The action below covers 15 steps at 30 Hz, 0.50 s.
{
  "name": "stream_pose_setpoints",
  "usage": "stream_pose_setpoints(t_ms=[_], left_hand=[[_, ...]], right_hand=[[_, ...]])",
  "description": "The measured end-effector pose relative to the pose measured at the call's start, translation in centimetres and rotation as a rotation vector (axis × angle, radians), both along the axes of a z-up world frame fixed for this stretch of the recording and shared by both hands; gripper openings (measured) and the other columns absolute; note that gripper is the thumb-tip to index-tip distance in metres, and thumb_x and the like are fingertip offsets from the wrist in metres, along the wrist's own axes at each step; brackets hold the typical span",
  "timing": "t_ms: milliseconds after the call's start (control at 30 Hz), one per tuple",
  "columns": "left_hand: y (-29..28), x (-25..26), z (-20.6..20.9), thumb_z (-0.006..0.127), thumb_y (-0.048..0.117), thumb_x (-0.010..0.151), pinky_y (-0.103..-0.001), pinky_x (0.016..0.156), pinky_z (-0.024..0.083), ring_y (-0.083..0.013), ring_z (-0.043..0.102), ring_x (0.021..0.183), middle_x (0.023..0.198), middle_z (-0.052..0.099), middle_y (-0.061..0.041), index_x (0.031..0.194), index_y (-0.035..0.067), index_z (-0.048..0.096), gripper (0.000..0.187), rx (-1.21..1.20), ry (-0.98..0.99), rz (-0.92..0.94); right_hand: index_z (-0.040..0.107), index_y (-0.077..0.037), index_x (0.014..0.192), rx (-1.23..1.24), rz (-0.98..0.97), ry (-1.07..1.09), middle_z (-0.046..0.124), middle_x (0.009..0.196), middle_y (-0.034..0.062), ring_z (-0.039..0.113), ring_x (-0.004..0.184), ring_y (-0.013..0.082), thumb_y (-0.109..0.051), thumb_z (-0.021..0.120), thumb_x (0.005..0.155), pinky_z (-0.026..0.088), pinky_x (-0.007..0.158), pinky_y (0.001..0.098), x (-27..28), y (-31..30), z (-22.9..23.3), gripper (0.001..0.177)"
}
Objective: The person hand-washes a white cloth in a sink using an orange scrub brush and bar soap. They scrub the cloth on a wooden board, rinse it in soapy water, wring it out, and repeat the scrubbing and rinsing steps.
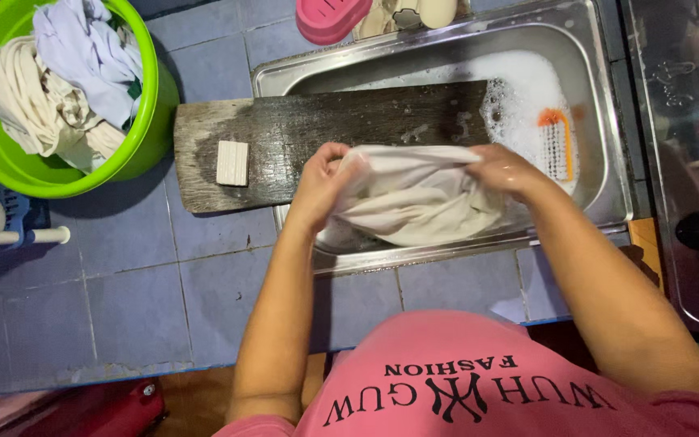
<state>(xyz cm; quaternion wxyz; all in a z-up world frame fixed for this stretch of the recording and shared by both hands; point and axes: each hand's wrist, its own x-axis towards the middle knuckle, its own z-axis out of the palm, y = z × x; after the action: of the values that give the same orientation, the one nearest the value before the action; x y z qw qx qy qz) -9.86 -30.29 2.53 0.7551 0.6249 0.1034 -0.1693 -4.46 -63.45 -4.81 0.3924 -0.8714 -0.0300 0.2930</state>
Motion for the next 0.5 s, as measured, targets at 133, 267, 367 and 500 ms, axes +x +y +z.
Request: stream_pose_setpoints(t_ms=[133,267,367,500], left_hand=[[0.3,-0.7,-2.7,0.093,0.034,0.067,-0.04,0.082,0.055,-0.026,0.07,0.09,0.1,0.074,-0.014,0.111,0.01,0.072,0.054,0.952,-0.226,-0.294],[-0.2,-0.4,-7.1,0.071,0.016,0.081,-0.038,0.088,0.057,-0.0234,0.074,0.096,0.105,0.078,-0.013,0.111,0.009,0.078,0.032,0.757,-0.241,-0.182],[-0.6,0.3,-9.1,0.054,0.01,0.084,-0.039,0.078,0.059,-0.0229,0.074,0.089,0.106,0.075,-0.015,0.122,0.005,0.067,0.04,0.119,0.038,0.062],[-1.5,0.6,-7.9,0.053,0.017,0.09,-0.037,0.079,0.061,-0.0232,0.073,0.092,0.112,0.072,-0.016,0.133,0.003,0.06,0.046,-0.345,0.191,0.215]], right_hand=[[0.069,-0.007,0.117,0.391,-0.585,0.383,0.071,0.106,0.0121,0.064,0.097,0.0269,-0.027,0.05,0.097,0.051,0.085,0.0419,-0.6,-0.8,0.7,0.034],[0.062,0.003,0.128,0.364,-0.411,0.237,0.059,0.101,0.0208,0.043,0.089,0.0418,-0.023,0.061,0.093,0.03,0.077,0.0553,-1.0,0.2,3.4,0.043],[0.059,-0.007,0.125,0.194,0.035,-0.018,0.07,0.113,0.0116,0.068,0.101,0.0248,-0.019,0.081,0.069,0.053,0.092,0.0374,-1.3,1.6,4.7,0.062],[0.069,-0.007,0.118,-0.297,0.228,0.07,0.075,0.11,0.0152,0.071,0.101,0.0287,-0.027,0.081,0.078,0.053,0.096,0.0408,-1.7,3.4,4.6,0.046]])
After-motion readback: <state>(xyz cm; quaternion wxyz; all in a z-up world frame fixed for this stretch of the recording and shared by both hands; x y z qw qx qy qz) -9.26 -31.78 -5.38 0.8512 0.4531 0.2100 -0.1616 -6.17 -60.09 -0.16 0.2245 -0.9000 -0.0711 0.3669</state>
